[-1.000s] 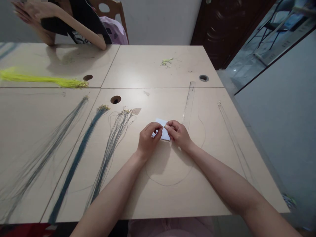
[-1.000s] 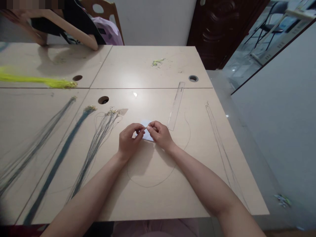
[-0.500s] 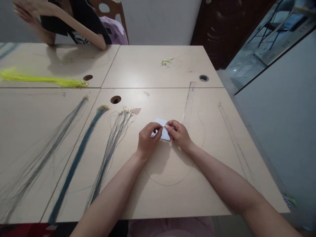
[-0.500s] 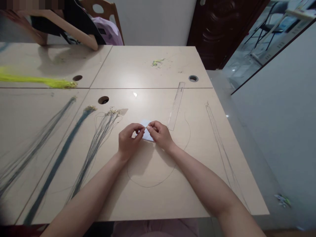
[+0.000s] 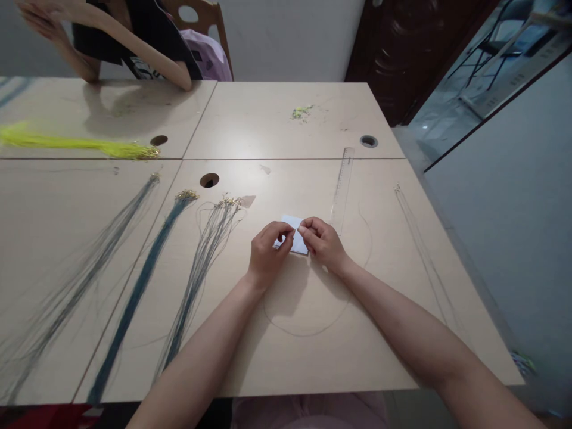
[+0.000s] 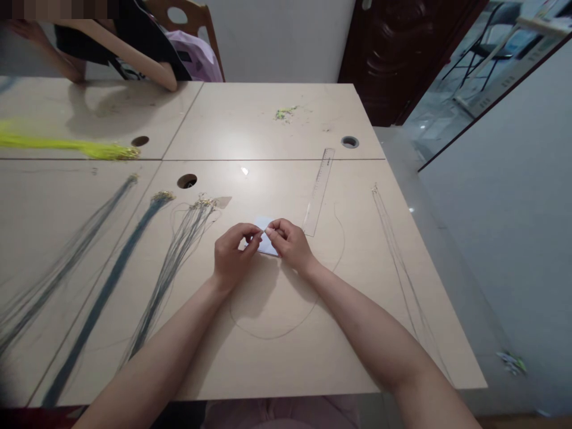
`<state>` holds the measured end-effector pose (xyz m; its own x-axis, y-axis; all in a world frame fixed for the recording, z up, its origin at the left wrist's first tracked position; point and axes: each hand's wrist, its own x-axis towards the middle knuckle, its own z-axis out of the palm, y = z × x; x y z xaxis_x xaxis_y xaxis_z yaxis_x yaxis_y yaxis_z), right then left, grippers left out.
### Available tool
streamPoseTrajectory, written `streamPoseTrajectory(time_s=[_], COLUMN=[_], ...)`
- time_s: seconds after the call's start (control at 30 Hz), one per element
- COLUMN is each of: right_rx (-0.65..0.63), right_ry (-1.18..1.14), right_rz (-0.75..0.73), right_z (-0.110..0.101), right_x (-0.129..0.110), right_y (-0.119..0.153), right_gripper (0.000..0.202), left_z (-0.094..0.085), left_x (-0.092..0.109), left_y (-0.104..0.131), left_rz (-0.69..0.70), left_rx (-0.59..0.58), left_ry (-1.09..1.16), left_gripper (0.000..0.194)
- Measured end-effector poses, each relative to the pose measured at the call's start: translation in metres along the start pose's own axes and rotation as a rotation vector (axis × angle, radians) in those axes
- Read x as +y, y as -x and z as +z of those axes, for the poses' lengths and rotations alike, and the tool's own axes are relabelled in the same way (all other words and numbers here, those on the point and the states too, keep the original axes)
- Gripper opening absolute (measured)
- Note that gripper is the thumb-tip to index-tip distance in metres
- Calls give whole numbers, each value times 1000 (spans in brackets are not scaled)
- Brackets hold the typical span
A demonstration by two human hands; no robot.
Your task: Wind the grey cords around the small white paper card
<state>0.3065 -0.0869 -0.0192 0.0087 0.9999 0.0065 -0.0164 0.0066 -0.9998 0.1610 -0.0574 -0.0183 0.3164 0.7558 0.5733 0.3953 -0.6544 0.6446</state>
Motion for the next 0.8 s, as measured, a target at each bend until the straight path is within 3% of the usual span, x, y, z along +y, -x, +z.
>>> streamPoseTrajectory(time_s=[0.8], right_rx=[-3], right_ry=[14], right_rz=[11], right_z=[0], right_x=[-1], right_y=[0], right_gripper=[20], left_z=[-1], left_x=[1], left_y=[-1], left_rz=[-17], left_rx=[-34], left_ry=[14], left_gripper=[8])
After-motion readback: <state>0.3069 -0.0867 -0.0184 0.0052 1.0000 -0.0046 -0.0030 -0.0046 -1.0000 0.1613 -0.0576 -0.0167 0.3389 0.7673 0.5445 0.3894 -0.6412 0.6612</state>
